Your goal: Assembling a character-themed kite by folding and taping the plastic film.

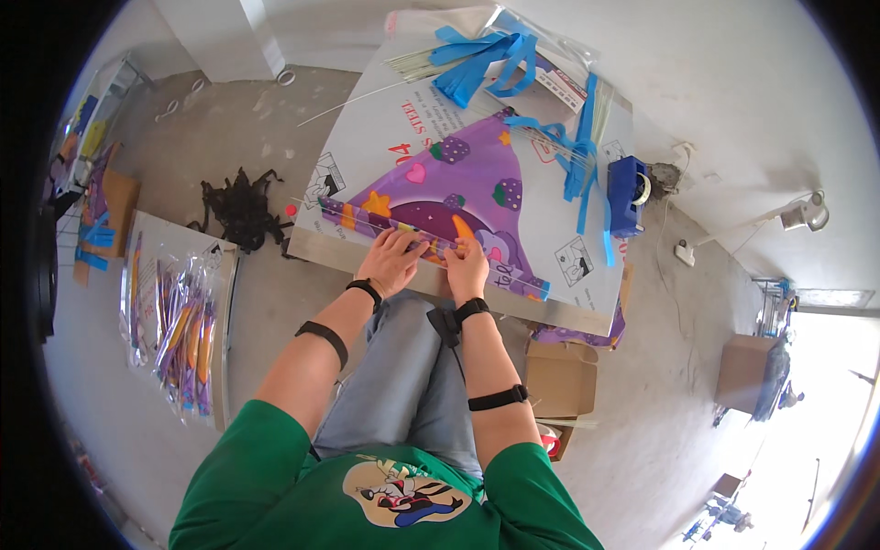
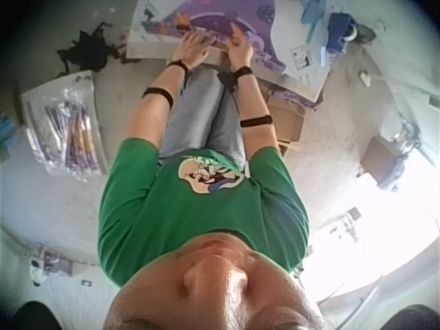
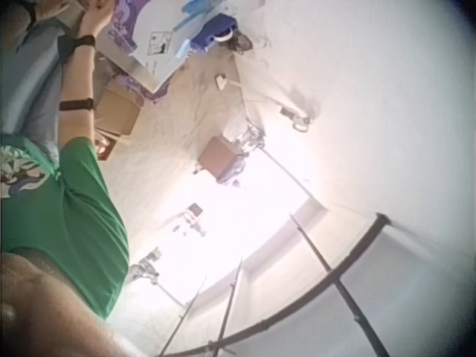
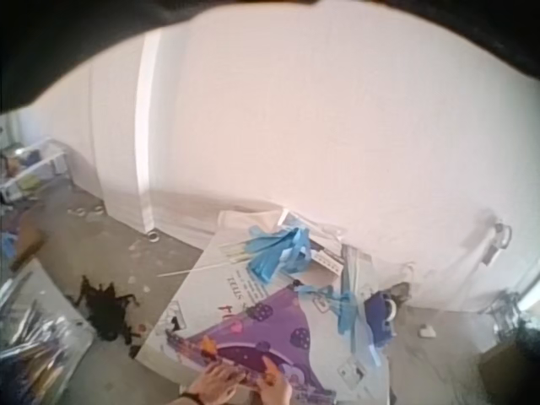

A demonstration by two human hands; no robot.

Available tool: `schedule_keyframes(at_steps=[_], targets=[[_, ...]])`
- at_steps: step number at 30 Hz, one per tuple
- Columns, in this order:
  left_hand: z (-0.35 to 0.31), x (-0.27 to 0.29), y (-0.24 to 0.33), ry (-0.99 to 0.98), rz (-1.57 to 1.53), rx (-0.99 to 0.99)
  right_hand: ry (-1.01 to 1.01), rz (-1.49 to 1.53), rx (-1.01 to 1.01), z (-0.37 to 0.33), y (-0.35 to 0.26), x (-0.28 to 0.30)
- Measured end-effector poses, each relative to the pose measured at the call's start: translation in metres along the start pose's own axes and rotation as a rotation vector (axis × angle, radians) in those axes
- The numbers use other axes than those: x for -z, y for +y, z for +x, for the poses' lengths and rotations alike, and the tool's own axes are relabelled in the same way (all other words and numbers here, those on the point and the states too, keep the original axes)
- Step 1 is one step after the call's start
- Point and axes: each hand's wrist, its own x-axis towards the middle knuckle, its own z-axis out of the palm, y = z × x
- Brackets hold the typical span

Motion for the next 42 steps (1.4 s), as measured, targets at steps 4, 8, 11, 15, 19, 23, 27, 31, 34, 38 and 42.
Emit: schedule_keyframes(at_steps=[4, 8, 11, 15, 19, 23, 27, 31, 34, 38, 42], targets=[[0.001, 0.000, 0.002, 0.015, -0.014, 0.003, 0.027, -0.049, 0.031, 0.002, 0.008, -0.004], [0.002, 0.000, 0.001, 0.010, -0.004, 0.007, 0.087, -0.201, 0.131, 0.005, 0.016, -0.007], [0.003, 0.001, 0.002, 0.012, -0.011, 0.005, 0.126, -0.272, 0.149, 0.007, 0.016, -0.009], [0.003, 0.004, 0.003, 0.030, -0.033, 0.011, 0.199, -0.448, 0.169, 0.002, 0.006, -0.012], [0.003, 0.005, 0.003, 0.039, -0.030, 0.006, 0.191, -0.460, 0.116, 0.003, -0.003, -0.014], [0.003, 0.002, 0.003, 0.022, -0.002, 0.003, 0.161, -0.560, 0.089, 0.008, -0.005, -0.014], [0.003, 0.003, 0.003, 0.002, 0.006, 0.008, 0.088, -0.683, 0.068, 0.012, -0.013, -0.013], [0.004, 0.002, 0.004, -0.009, 0.009, 0.009, -0.024, -0.737, 0.013, 0.022, -0.019, -0.002], [0.004, 0.001, 0.002, -0.008, 0.008, 0.009, -0.137, -0.752, -0.032, 0.023, -0.029, 0.003], [0.005, 0.002, 0.002, -0.009, 0.016, 0.001, -0.092, -0.899, -0.025, 0.018, -0.045, 0.004], [0.000, 0.004, 0.001, -0.006, 0.011, 0.009, -0.154, -0.877, 0.046, 0.000, -0.055, 0.008]])
